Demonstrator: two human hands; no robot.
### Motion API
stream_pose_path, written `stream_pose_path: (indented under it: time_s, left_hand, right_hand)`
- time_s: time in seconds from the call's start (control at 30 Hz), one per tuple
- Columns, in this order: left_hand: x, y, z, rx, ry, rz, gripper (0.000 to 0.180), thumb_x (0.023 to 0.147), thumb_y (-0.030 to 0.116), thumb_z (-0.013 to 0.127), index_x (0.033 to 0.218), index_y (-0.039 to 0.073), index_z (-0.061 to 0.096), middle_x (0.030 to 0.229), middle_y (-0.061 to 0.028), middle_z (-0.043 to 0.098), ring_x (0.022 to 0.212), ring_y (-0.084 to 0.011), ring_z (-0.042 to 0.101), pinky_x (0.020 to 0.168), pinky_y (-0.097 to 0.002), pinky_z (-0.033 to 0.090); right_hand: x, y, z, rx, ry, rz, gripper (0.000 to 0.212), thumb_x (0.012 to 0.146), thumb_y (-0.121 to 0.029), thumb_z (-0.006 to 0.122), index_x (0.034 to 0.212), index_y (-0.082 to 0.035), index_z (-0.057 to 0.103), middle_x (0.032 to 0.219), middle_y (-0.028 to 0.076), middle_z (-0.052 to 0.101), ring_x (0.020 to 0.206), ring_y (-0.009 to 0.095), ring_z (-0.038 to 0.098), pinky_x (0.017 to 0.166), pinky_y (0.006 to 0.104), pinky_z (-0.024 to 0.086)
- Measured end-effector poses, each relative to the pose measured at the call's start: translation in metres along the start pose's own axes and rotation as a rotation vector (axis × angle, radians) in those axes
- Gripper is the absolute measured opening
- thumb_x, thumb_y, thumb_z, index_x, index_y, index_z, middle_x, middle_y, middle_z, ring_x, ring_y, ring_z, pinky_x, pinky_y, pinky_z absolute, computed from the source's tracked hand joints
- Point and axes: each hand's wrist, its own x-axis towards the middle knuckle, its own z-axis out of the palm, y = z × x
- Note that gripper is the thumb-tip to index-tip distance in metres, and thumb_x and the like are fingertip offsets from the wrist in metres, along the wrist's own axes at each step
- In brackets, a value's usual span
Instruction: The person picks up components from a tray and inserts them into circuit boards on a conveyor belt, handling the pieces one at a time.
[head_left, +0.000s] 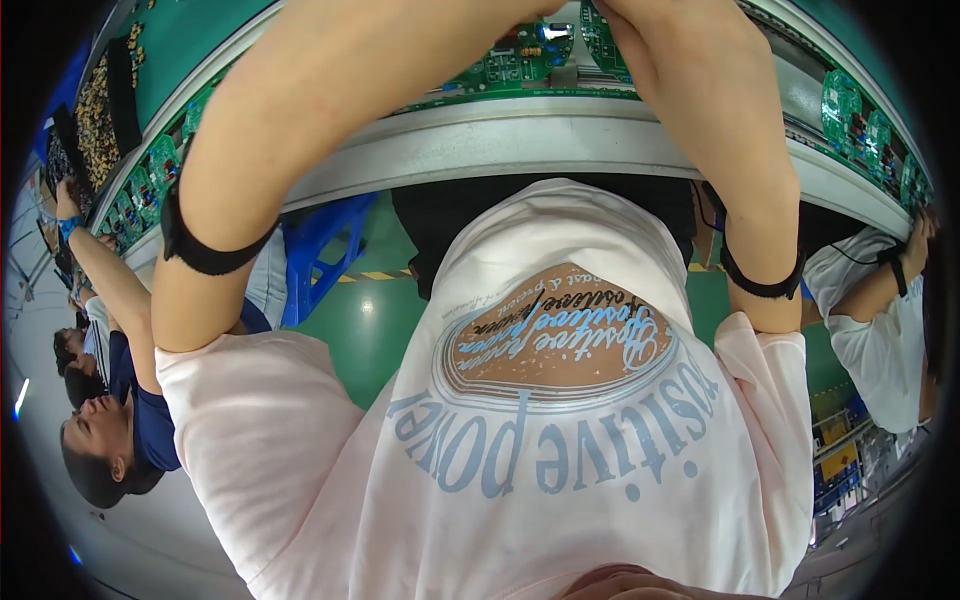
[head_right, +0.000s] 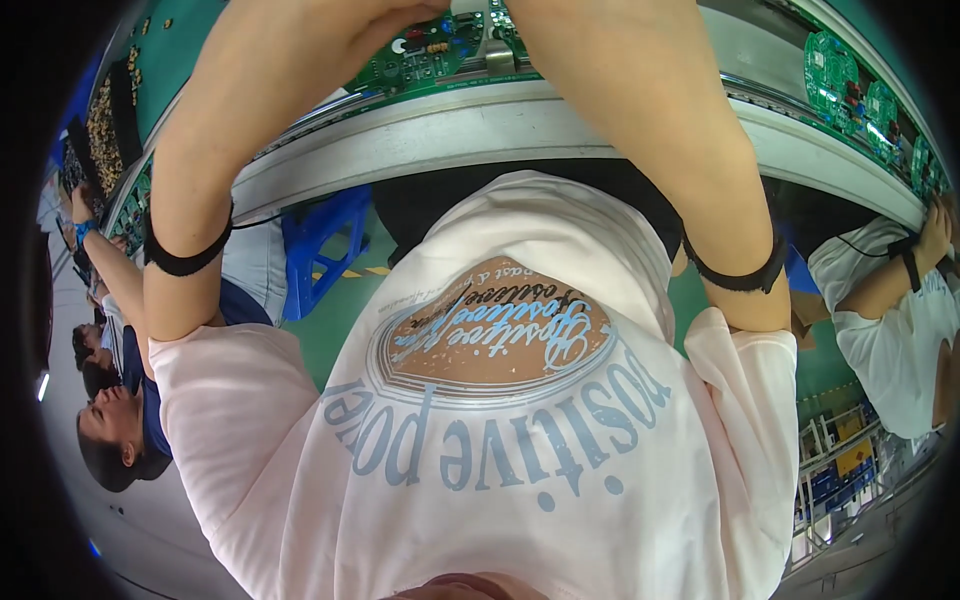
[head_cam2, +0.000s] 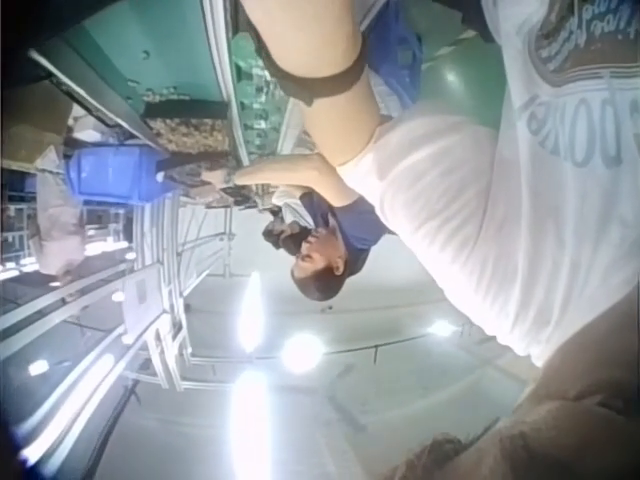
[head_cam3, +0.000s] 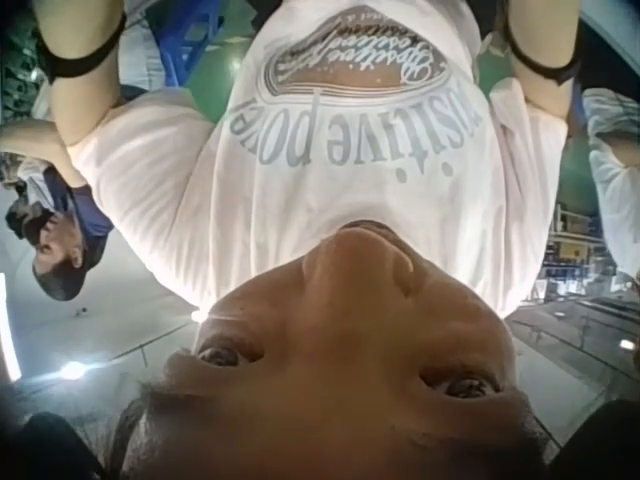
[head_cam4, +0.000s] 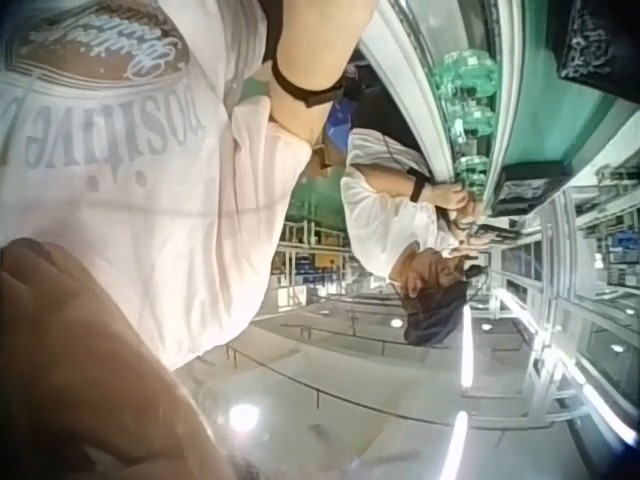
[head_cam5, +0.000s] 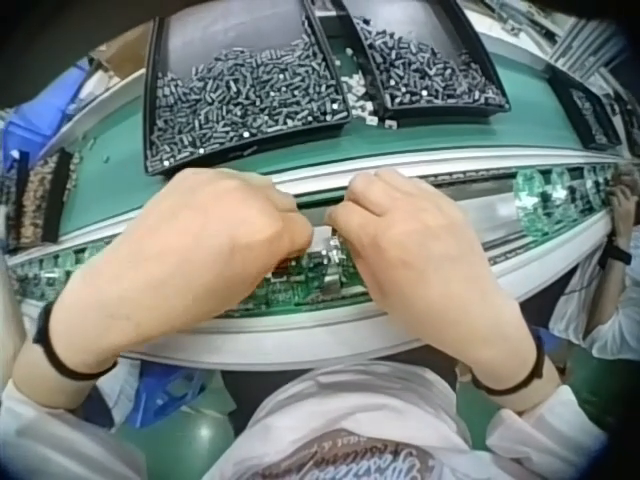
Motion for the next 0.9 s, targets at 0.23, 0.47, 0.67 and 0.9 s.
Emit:
stream_pose_path:
  time_s: [0.23, 0.47, 0.67, 0.9]
  left_hand:
    - [-0.012, 0.006, 0.004, 0.070, 0.069, -0.105, 0.009, 0.086, 0.014, 0.072, 0.094, 0.009, 0.074, 0.092, -0.0074, 0.073, 0.092, -0.0310, 0.071, 0.079, -0.0405, 0.055]
    - [-0.122, -0.022, 0.009, 0.031, 0.679, -0.701, 0.031, 0.088, 0.022, 0.080, 0.114, 0.008, 0.073, 0.110, -0.0146, 0.074, 0.104, -0.0348, 0.069, 0.090, -0.0432, 0.054]
    - [-0.250, -0.018, 0.040, 0.219, 0.593, -1.166, 0.054, 0.092, 0.030, 0.076, 0.139, 0.009, 0.060, 0.141, -0.0198, 0.059, 0.127, -0.0418, 0.057, 0.106, -0.0479, 0.046]
    - [-0.252, -0.010, 0.048, 0.083, 0.475, -1.131, 0.061, 0.095, 0.030, 0.071, 0.149, 0.009, 0.050, 0.149, -0.0217, 0.052, 0.133, -0.0428, 0.052, 0.111, -0.0482, 0.043]
  right_hand:
    - [-0.003, 0.017, 0.006, -0.032, -0.033, 0.046, 0.026, 0.088, 0.002, 0.063, 0.112, -0.006, 0.068, 0.100, 0.012, 0.063, 0.097, 0.035, 0.061, 0.082, 0.0438, 0.050]
    - [-0.041, 0.051, -0.027, -0.213, -0.004, 0.113, 0.021, 0.092, 0.000, 0.062, 0.112, -0.002, 0.068, 0.103, 0.014, 0.062, 0.100, 0.036, 0.060, 0.089, 0.0451, 0.047]
    - [-0.066, 0.079, -0.039, -0.246, -0.023, 0.205, 0.018, 0.093, 0.001, 0.061, 0.110, 0.000, 0.067, 0.106, 0.014, 0.064, 0.101, 0.036, 0.060, 0.091, 0.0469, 0.046]
    - [-0.075, 0.106, -0.075, -0.383, -0.225, 0.412, 0.014, 0.093, 0.001, 0.062, 0.106, -0.001, 0.067, 0.103, 0.016, 0.067, 0.098, 0.038, 0.063, 0.081, 0.0464, 0.049]
